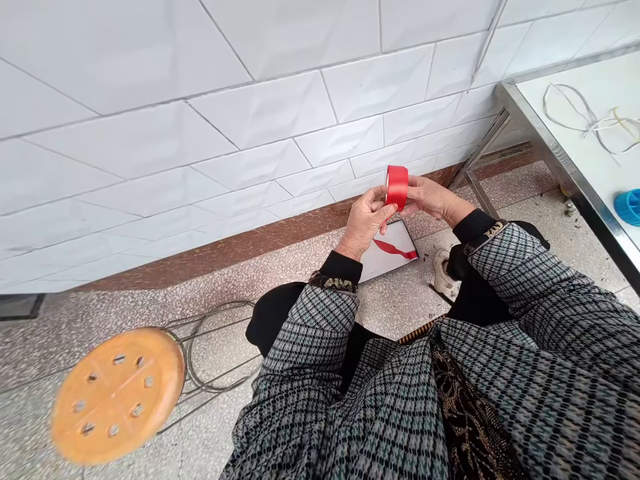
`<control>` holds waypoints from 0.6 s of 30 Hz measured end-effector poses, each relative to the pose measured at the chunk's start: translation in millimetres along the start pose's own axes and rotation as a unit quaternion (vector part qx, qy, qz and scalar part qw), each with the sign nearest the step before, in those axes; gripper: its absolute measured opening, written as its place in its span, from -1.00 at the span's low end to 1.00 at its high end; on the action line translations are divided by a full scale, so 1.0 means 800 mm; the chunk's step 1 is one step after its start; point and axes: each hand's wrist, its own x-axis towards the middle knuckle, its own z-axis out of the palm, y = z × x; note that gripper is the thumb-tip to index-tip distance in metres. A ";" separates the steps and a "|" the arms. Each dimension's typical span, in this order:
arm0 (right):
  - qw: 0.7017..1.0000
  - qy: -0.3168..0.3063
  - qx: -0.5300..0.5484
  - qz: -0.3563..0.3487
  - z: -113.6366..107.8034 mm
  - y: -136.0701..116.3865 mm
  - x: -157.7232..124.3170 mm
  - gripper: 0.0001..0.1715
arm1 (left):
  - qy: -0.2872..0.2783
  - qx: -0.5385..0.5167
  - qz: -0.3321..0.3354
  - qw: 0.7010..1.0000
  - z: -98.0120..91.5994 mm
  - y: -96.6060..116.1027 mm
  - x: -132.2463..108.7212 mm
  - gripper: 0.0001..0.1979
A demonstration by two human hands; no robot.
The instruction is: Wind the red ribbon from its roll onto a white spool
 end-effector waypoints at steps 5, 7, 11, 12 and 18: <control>0.994 0.035 -0.061 -0.078 0.000 0.006 0.005 -0.52 | 0.002 -0.016 -0.026 1.000 0.003 0.014 -0.007 -0.51; 0.993 0.052 -0.067 -0.083 0.002 0.008 0.007 -0.58 | 0.009 -0.016 -0.033 0.999 0.008 0.016 -0.009 -0.54; 0.980 0.155 -0.100 -0.079 -0.004 0.011 0.019 -0.70 | 0.077 0.000 -0.026 0.997 0.020 0.012 -0.009 -0.65; 0.970 0.197 -0.120 -0.075 -0.007 0.011 0.023 -0.70 | 0.099 0.010 -0.019 0.995 0.023 0.010 -0.009 -0.70; 0.942 0.268 -0.196 -0.039 -0.011 0.005 0.029 -0.81 | 0.112 0.049 0.003 0.992 0.029 0.008 -0.012 -0.72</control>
